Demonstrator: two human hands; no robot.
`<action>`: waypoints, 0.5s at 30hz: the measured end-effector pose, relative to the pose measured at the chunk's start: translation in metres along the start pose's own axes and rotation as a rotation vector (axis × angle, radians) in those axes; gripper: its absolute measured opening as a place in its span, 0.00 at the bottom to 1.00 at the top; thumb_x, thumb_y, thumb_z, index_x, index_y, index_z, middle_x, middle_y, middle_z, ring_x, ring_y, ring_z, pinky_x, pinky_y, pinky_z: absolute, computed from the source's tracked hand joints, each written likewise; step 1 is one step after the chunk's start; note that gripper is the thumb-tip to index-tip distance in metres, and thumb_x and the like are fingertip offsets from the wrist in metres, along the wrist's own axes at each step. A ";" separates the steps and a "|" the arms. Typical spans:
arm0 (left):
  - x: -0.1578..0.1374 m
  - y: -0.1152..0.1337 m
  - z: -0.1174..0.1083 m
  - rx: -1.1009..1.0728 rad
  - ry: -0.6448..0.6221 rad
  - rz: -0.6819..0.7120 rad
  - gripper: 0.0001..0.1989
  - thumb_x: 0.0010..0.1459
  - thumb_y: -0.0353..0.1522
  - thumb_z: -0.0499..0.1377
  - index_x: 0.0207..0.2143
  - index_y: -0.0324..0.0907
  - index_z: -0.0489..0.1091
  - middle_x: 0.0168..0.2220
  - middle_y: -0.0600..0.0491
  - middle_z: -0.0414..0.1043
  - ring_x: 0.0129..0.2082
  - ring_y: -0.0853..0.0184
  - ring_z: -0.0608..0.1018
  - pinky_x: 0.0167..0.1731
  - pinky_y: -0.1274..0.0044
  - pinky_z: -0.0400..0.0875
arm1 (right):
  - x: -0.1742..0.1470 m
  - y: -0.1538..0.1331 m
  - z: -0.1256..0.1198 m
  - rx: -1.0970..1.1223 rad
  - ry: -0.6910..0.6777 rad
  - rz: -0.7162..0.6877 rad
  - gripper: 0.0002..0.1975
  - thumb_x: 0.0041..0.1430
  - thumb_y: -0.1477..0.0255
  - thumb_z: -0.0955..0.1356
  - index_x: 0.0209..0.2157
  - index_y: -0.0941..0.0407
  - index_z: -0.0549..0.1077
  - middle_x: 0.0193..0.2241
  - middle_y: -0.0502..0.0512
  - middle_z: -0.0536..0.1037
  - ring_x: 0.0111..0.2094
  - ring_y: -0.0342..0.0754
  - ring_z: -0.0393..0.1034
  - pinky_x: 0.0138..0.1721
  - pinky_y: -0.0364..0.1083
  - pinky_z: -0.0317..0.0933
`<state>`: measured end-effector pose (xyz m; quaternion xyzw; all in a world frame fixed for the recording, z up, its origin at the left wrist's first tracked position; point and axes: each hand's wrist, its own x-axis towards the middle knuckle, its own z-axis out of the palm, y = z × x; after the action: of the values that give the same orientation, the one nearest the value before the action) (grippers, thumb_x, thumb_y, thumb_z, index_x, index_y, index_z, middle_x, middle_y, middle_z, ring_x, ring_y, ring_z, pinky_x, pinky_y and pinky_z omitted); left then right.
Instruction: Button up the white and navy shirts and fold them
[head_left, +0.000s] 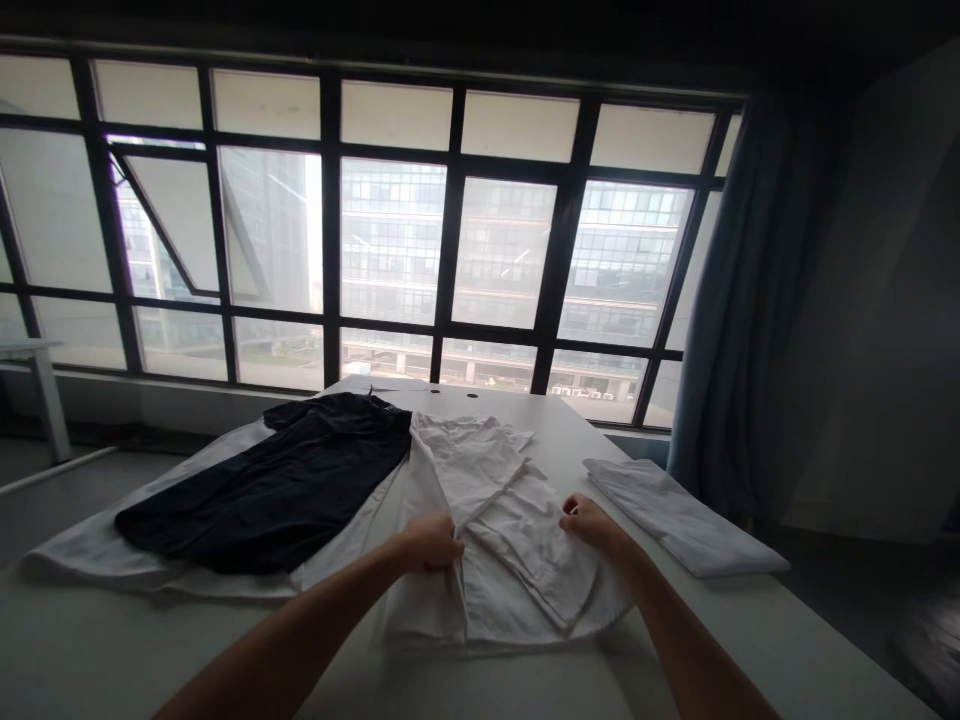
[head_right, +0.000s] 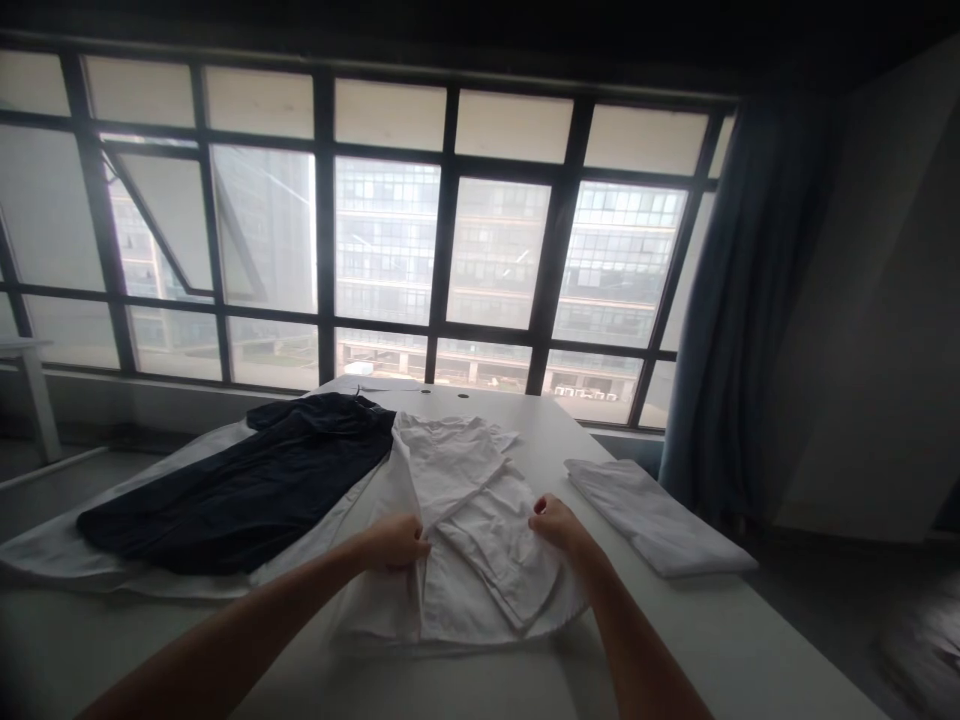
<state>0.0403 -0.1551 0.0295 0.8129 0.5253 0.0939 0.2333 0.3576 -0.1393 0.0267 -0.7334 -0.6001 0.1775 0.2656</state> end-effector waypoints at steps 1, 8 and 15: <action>0.001 0.001 0.006 0.048 0.028 -0.014 0.19 0.52 0.41 0.60 0.13 0.44 0.62 0.19 0.47 0.69 0.26 0.58 0.75 0.29 0.70 0.66 | -0.003 0.000 -0.004 0.022 -0.014 -0.005 0.13 0.41 0.76 0.69 0.34 0.59 0.74 0.32 0.59 0.79 0.33 0.53 0.74 0.32 0.44 0.63; -0.022 -0.021 0.000 -0.001 -0.050 0.118 0.19 0.58 0.47 0.56 0.33 0.41 0.76 0.28 0.51 0.77 0.29 0.64 0.77 0.30 0.76 0.68 | -0.024 -0.018 -0.022 0.103 -0.025 -0.221 0.21 0.39 0.79 0.66 0.40 0.62 0.77 0.39 0.60 0.80 0.39 0.51 0.74 0.41 0.44 0.64; -0.037 -0.035 0.008 0.188 0.108 0.354 0.36 0.54 0.46 0.64 0.62 0.45 0.63 0.68 0.42 0.54 0.67 0.49 0.58 0.64 0.60 0.53 | -0.058 -0.076 0.025 0.174 -0.115 -0.386 0.30 0.41 0.82 0.63 0.50 0.63 0.76 0.32 0.56 0.81 0.22 0.42 0.66 0.28 0.42 0.62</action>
<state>-0.0008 -0.1782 0.0087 0.9046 0.3923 0.1275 0.1079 0.2703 -0.1809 0.0489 -0.5678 -0.7261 0.2157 0.3223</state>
